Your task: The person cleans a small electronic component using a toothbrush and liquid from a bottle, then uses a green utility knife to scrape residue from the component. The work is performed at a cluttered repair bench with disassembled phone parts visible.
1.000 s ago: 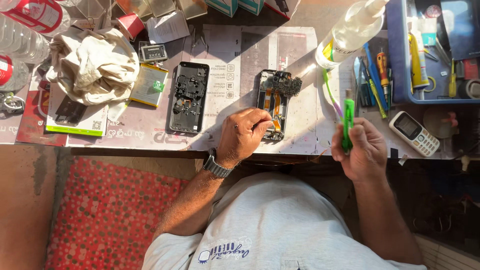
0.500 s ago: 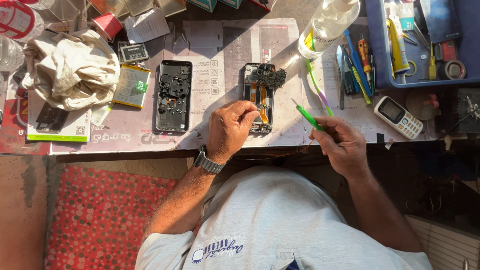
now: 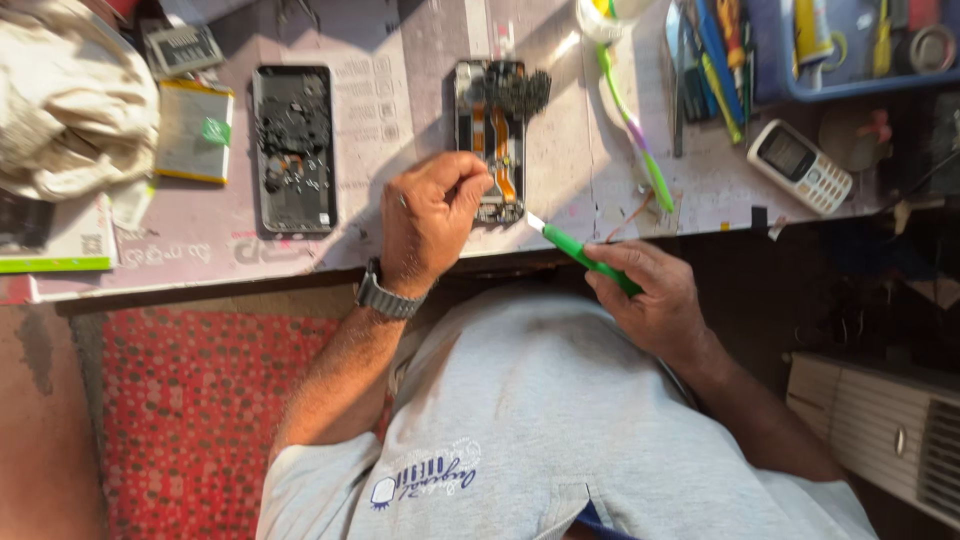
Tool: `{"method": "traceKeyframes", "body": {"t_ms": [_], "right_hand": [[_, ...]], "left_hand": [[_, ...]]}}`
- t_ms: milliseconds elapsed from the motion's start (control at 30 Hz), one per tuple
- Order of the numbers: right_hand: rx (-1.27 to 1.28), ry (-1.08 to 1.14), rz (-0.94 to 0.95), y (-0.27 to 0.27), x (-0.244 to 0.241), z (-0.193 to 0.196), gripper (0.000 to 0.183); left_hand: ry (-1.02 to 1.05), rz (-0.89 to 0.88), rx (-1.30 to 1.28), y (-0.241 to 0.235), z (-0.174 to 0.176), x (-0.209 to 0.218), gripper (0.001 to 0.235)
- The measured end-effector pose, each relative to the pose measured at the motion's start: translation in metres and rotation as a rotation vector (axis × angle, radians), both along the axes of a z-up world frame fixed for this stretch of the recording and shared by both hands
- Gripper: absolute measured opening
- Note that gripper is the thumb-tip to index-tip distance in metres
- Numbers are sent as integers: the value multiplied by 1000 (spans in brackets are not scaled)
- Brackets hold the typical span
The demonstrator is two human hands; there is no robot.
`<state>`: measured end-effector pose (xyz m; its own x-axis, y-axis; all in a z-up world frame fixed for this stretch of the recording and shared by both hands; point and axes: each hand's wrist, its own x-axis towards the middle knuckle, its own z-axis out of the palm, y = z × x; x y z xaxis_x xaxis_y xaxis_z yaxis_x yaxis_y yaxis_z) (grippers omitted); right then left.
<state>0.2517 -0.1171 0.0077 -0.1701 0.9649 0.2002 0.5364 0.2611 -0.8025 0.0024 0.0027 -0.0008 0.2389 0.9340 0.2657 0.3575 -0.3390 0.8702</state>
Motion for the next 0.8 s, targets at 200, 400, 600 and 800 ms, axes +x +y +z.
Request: {"method": "traceKeyframes", "body": {"t_ms": [200,400,600,800], "right_hand": [[-7,-77,-37,-9,-3,-1,31],[-6,-138,-28,-6,-13,4,32],[-12,-180,-7,0,-18,8,31],[-29,-215,8,6,-21,8,30]], "left_hand": [[-47,-37,36,-3,-16,-6,9],[-55,-55,83,-2,-17,-7,10],[-56,-61,77,-3,-17,-8,10],[-66,-82,90,-3,-18,-10,10]]}}
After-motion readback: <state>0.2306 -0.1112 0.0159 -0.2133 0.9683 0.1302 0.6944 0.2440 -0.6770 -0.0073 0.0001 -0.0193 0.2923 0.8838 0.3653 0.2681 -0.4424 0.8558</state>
